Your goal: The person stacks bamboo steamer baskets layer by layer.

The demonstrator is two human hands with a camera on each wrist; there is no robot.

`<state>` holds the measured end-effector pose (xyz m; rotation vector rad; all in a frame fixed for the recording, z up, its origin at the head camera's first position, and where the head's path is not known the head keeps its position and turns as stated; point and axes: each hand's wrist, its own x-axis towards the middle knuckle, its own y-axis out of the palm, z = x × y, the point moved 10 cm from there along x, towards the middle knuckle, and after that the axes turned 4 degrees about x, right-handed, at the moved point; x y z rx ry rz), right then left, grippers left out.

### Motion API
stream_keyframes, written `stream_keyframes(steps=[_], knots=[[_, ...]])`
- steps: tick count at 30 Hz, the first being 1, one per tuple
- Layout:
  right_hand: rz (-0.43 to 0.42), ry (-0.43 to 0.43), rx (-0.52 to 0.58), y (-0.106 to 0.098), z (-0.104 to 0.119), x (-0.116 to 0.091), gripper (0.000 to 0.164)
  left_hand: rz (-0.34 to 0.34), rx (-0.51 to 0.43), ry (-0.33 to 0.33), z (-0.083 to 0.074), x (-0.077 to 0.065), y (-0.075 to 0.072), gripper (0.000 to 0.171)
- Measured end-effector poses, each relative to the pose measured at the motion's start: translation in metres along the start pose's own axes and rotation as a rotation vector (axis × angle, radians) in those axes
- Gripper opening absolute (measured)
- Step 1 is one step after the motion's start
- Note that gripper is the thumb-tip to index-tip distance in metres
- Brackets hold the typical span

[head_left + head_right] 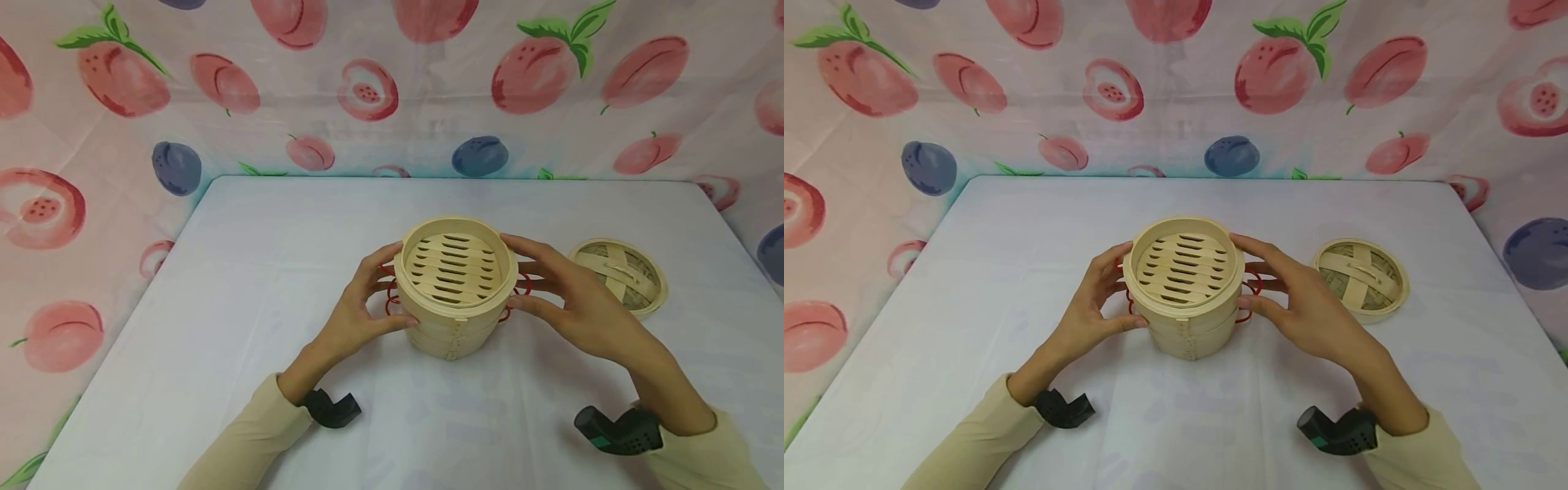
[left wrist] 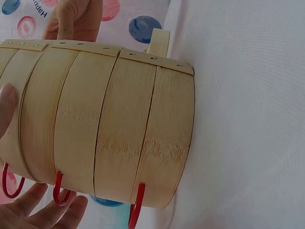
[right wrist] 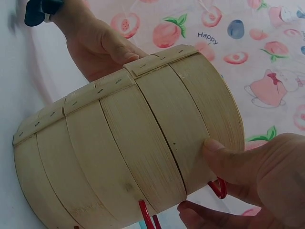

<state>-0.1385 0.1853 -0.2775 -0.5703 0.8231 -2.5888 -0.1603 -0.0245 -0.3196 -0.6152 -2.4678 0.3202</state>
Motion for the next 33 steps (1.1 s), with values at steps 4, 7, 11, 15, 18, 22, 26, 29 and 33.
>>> stream_keyframes(steps=[4,7,11,15,18,22,26,29,33], knots=[[0.001,-0.010,0.002,-0.0005,0.0010,0.0003,0.082,-0.003,0.004,-0.002,-0.0004,0.0003,0.0001,0.099],[0.000,-0.013,-0.002,-0.0008,0.0013,0.0003,0.082,-0.004,0.009,-0.003,-0.0010,0.0003,0.0000,0.099],[-0.001,-0.015,-0.009,-0.0011,0.0014,0.0006,0.082,-0.006,0.010,0.002,-0.0022,0.0006,0.0003,0.100],[-0.002,-0.017,-0.011,-0.0016,0.0016,0.0009,0.081,-0.014,0.009,0.006,-0.0028,0.0007,0.0006,0.100],[-0.005,-0.012,-0.017,-0.0020,0.0012,0.0008,0.080,-0.018,0.007,0.008,-0.0029,0.0004,0.0010,0.099],[-0.006,-0.003,-0.023,-0.0023,0.0003,0.0005,0.079,-0.020,0.012,0.006,-0.0027,-0.0001,0.0020,0.097],[-0.001,0.002,-0.023,-0.0018,-0.0005,0.0001,0.080,-0.029,0.019,0.008,-0.0030,-0.0008,0.0025,0.098],[0.002,0.002,-0.025,-0.0014,-0.0008,-0.0004,0.080,-0.035,0.019,0.008,-0.0026,-0.0020,0.0030,0.098],[0.004,0.001,-0.034,-0.0012,-0.0010,-0.0003,0.080,-0.040,0.013,0.003,-0.0013,-0.0033,0.0035,0.097]])
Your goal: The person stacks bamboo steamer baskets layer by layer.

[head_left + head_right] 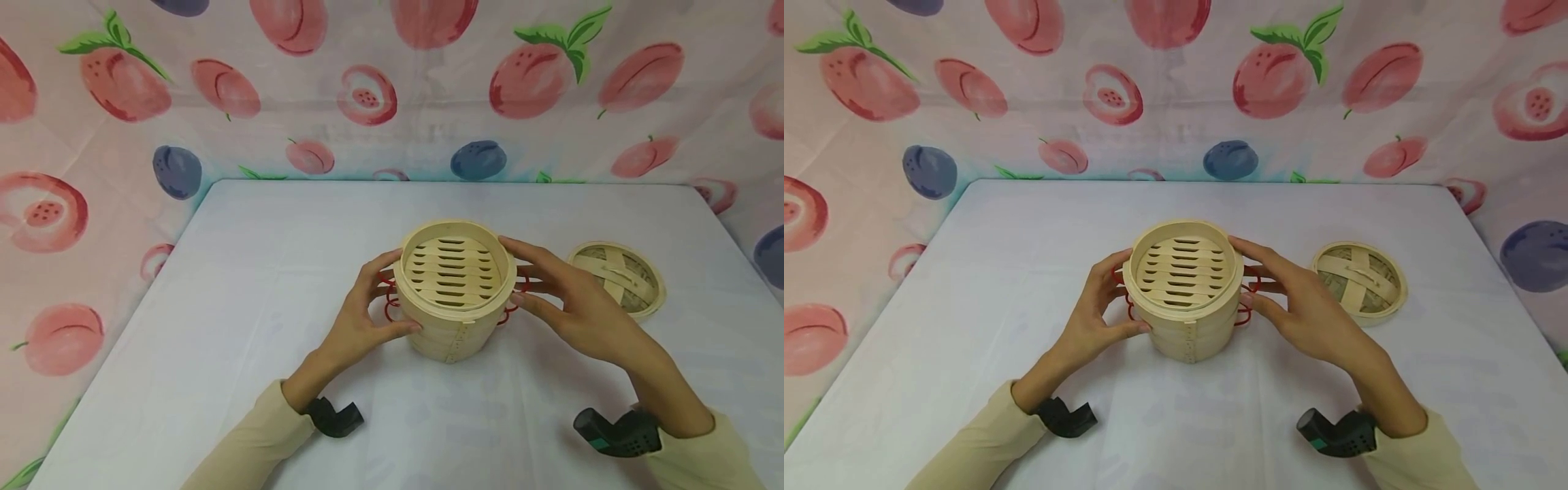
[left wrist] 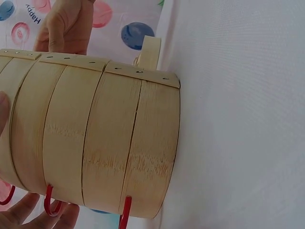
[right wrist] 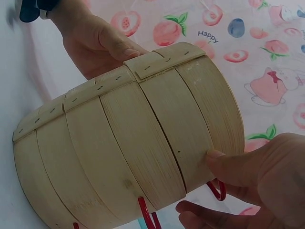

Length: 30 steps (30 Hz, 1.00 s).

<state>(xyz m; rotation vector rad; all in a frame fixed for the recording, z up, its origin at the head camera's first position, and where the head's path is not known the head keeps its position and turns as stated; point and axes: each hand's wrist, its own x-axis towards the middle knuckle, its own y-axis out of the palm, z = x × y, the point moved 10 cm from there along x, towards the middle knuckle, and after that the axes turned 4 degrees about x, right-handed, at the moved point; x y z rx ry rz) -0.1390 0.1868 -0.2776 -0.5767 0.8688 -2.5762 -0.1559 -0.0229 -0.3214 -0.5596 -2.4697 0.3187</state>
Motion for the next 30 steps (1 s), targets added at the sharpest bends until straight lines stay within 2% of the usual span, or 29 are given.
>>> stream_keyframes(steps=[19,30], knots=[[0.000,0.002,-0.041,0.000,0.003,0.000,0.075,-0.035,0.003,-0.029,0.002,-0.003,-0.002,0.095],[-0.043,-0.024,-0.018,-0.015,0.007,-0.003,0.074,-0.033,0.003,-0.011,0.000,0.000,-0.001,0.096]])
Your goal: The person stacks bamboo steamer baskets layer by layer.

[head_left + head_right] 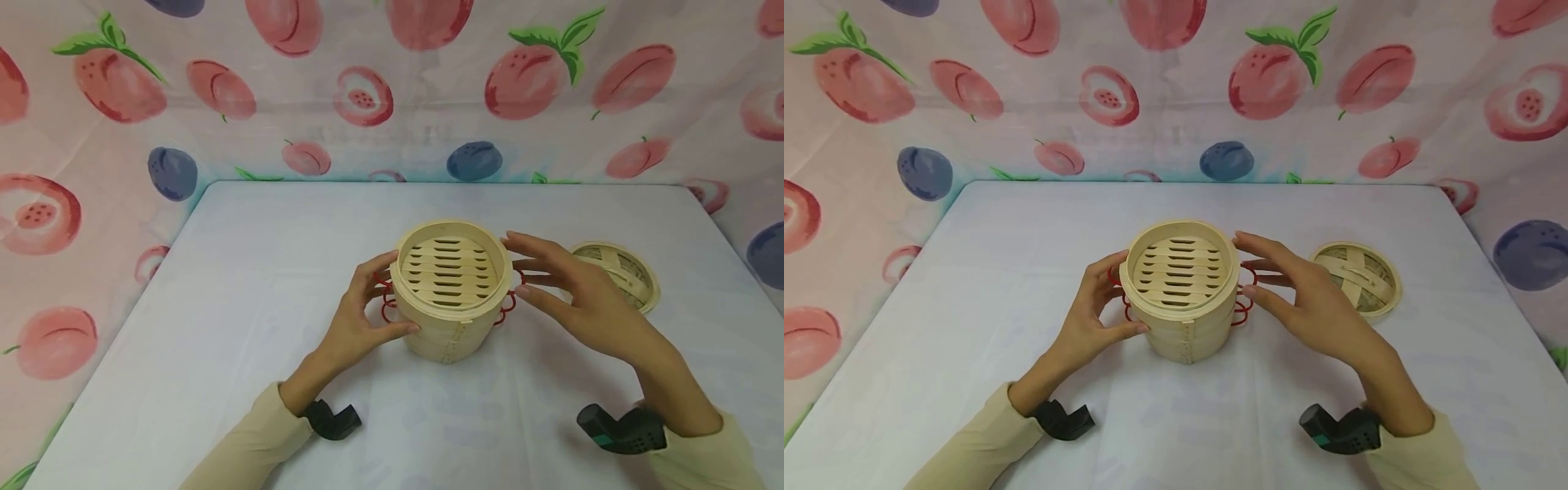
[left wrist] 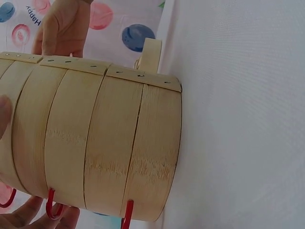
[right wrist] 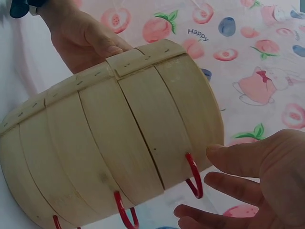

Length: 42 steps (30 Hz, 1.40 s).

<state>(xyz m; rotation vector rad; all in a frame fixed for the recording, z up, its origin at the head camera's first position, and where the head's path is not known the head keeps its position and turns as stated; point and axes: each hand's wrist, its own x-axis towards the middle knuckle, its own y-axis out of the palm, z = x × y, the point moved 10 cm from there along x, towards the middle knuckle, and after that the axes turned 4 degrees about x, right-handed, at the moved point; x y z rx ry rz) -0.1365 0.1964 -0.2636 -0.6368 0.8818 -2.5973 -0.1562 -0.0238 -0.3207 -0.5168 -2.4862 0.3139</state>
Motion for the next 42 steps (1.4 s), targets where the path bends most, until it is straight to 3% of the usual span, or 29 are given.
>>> stream_keyframes(steps=[8,15,19,23,27,35,42], knots=[[-0.082,0.070,-0.080,-0.033,-0.010,-0.012,0.073,0.001,-0.021,-0.002,0.000,0.002,0.000,0.096],[-0.242,0.109,-0.117,-0.073,-0.037,-0.043,0.066,-0.006,-0.029,-0.001,-0.002,0.002,-0.002,0.096],[-0.326,0.225,-0.161,-0.087,-0.063,-0.062,0.059,-0.008,-0.049,-0.002,-0.002,0.003,-0.002,0.095],[-0.386,0.323,-0.186,-0.093,-0.088,-0.082,0.056,-0.016,-0.057,-0.002,-0.001,0.003,-0.003,0.095],[-0.450,0.356,-0.181,-0.096,-0.108,-0.101,0.052,-0.013,-0.052,0.006,-0.001,0.003,-0.003,0.095],[-0.681,0.459,-0.069,-0.104,-0.157,-0.140,0.040,-0.014,-0.068,0.003,0.000,0.004,-0.002,0.093],[-0.625,0.427,-0.002,-0.094,-0.174,-0.144,0.042,-0.008,-0.074,0.001,0.001,0.003,-0.002,0.093]])
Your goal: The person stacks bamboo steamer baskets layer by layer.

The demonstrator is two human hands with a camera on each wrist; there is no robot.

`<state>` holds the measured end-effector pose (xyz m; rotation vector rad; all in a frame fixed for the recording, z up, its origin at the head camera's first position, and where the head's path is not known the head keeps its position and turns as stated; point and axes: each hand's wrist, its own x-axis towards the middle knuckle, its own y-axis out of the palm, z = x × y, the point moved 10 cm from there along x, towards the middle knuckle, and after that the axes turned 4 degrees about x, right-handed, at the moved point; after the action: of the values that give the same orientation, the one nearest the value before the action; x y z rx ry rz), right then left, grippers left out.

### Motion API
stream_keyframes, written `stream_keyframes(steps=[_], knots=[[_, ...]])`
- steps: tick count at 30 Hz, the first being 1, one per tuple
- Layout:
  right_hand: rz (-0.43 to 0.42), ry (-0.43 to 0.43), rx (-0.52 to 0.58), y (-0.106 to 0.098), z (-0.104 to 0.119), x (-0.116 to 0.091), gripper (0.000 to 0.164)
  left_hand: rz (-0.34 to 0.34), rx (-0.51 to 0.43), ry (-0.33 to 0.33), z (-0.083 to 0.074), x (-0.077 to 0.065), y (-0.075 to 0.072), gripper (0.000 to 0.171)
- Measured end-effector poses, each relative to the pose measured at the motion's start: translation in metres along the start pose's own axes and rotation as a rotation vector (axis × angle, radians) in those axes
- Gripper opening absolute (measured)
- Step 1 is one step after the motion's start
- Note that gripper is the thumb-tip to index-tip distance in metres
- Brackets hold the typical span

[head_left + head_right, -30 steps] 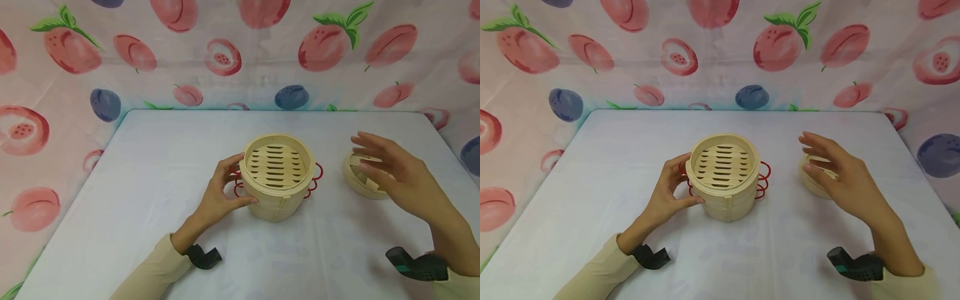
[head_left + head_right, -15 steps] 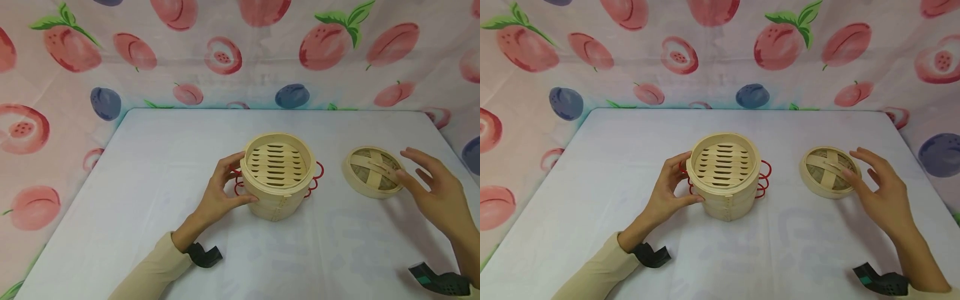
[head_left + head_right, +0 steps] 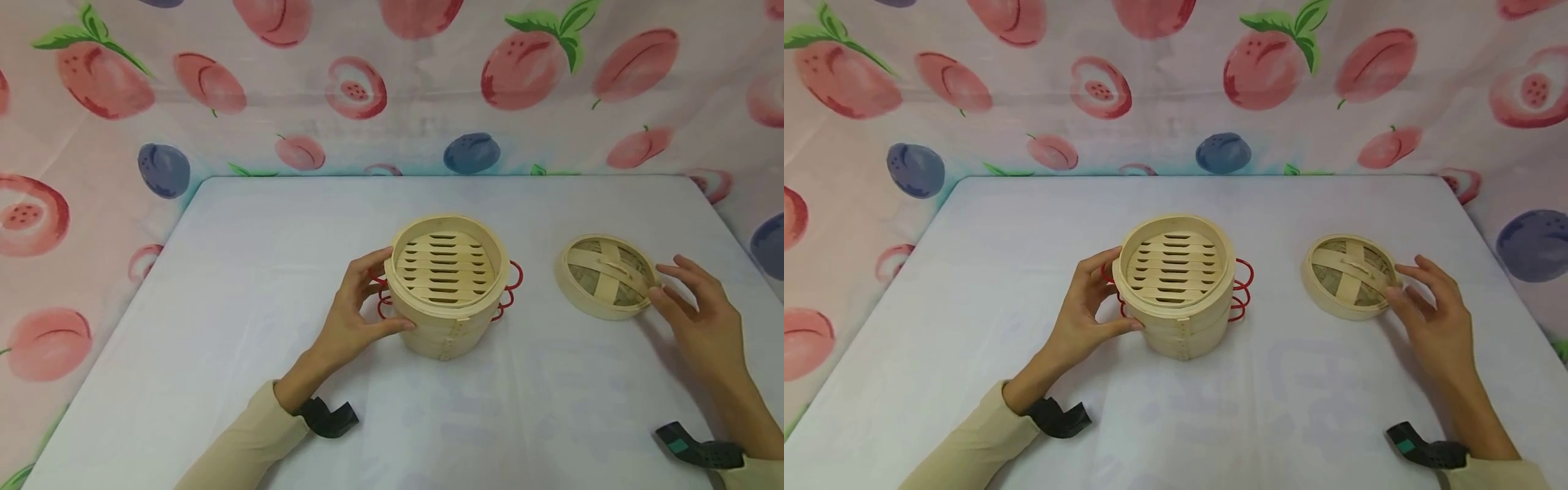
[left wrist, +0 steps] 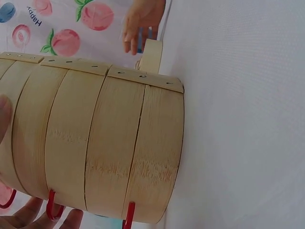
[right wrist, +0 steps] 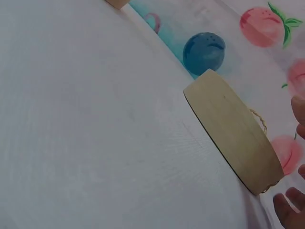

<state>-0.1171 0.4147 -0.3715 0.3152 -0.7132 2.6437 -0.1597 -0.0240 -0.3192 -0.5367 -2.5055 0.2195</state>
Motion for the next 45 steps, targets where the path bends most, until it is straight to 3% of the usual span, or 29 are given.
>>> stream_keyframes(steps=[6,10,17,24,40,45], knots=[[0.034,0.067,0.025,0.004,-0.013,-0.003,0.039,0.008,0.003,-0.002,-0.001,0.000,0.000,0.093],[0.107,0.086,-0.016,0.009,-0.018,-0.005,0.032,0.009,0.001,-0.007,0.000,0.000,0.000,0.093],[0.204,0.006,-0.112,0.019,-0.016,-0.006,0.030,0.010,-0.006,-0.011,0.001,-0.001,0.001,0.092],[0.215,0.002,-0.160,0.020,-0.018,-0.006,0.026,0.007,-0.005,-0.007,0.001,-0.001,0.001,0.091],[0.228,-0.067,-0.150,0.024,-0.006,-0.006,0.025,0.009,-0.001,-0.009,0.001,-0.001,0.001,0.091],[0.215,-0.047,-0.191,0.025,-0.002,-0.007,0.028,0.010,0.004,-0.013,0.001,-0.001,0.000,0.092]])
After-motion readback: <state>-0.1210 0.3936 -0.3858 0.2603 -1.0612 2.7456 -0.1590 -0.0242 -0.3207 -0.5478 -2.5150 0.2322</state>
